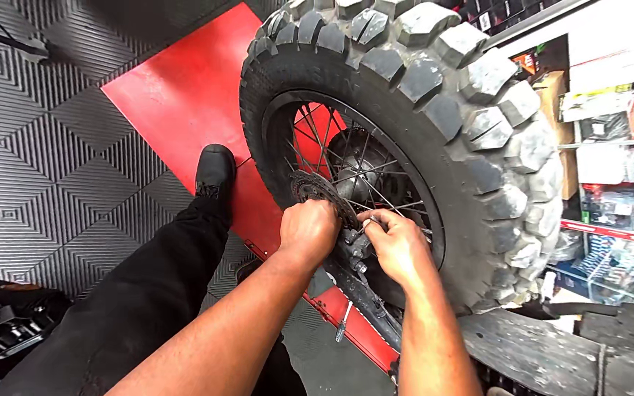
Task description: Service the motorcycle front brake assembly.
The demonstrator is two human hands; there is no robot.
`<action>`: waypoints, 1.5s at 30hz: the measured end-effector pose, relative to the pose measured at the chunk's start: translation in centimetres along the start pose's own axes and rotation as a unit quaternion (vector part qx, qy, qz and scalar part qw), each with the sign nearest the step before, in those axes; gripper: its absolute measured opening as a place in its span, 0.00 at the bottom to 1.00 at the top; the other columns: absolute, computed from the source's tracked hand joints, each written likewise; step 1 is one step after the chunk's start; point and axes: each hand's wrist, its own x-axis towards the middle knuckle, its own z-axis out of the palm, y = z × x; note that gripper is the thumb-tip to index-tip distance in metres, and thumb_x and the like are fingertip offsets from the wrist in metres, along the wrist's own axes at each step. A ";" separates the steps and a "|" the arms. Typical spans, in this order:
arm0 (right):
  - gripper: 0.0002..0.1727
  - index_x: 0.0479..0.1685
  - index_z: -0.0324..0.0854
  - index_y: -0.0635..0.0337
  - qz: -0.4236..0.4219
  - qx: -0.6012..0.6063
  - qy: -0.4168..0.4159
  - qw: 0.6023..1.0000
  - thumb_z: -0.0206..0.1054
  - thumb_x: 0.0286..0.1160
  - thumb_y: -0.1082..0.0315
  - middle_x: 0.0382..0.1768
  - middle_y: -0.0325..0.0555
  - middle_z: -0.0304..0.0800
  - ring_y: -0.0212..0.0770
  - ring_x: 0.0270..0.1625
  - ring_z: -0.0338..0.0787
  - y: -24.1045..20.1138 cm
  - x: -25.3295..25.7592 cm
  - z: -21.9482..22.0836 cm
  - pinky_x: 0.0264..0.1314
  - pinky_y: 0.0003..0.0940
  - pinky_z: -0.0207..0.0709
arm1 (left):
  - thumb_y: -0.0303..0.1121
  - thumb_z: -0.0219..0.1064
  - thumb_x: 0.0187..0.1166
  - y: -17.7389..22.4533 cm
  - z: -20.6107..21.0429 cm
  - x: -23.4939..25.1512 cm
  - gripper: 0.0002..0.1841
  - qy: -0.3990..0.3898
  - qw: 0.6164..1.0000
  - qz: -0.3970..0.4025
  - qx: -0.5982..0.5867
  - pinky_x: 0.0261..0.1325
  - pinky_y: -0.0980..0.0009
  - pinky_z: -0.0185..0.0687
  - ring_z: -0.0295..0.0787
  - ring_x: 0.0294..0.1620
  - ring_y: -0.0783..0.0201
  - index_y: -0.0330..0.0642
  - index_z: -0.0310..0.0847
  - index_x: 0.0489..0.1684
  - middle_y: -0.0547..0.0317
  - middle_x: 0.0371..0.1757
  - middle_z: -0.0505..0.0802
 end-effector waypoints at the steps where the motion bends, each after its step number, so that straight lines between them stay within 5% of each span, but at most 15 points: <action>1: 0.14 0.51 0.93 0.29 0.000 -0.001 0.000 1.000 0.60 0.82 0.52 0.40 0.29 0.94 0.35 0.45 0.91 0.0 0.0 0.0 0.45 0.55 0.80 | 0.49 0.62 0.83 0.2 0.1 -0.2 0.18 0.008 1.000 0.012 0.012 0.35 0.45 0.82 0.93 0.38 0.48 0.49 0.87 0.28 0.53 0.33 0.93; 12: 0.14 0.51 0.93 0.30 0.005 0.001 -0.004 1.000 0.60 0.83 0.52 0.40 0.31 0.94 0.37 0.46 0.91 -0.2 -0.1 0.0 0.45 0.56 0.80 | 0.55 0.70 0.76 -1.2 0.1 1.0 0.12 -0.039 0.990 -0.012 -0.134 0.46 0.43 0.85 0.93 0.45 0.55 0.63 0.93 0.40 0.63 0.38 0.96; 25: 0.13 0.51 0.93 0.30 0.004 0.011 -0.003 1.000 0.60 0.83 0.53 0.39 0.30 0.94 0.35 0.45 0.91 -0.2 0.0 0.0 0.45 0.55 0.80 | 0.49 0.70 0.78 -2.4 1.8 1.0 0.08 0.011 0.987 0.044 -0.155 0.47 0.44 0.85 0.94 0.45 0.58 0.63 0.93 0.43 0.66 0.40 0.97; 36: 0.13 0.50 0.93 0.31 0.007 0.010 0.003 1.000 0.60 0.82 0.52 0.40 0.30 0.94 0.36 0.47 0.91 -0.2 0.0 0.1 0.46 0.56 0.80 | 0.52 0.75 0.71 -1.2 2.5 0.7 0.10 0.006 0.961 -0.070 -0.269 0.40 0.46 0.84 0.91 0.37 0.59 0.60 0.92 0.36 0.65 0.31 0.93; 45: 0.13 0.48 0.93 0.32 0.005 0.026 0.008 1.000 0.60 0.81 0.53 0.39 0.29 0.94 0.34 0.47 0.91 0.0 0.1 0.3 0.47 0.54 0.80 | 0.52 0.76 0.73 -1.4 2.5 0.2 0.09 0.029 0.948 0.000 -0.317 0.41 0.50 0.86 0.91 0.32 0.67 0.64 0.93 0.41 0.72 0.28 0.94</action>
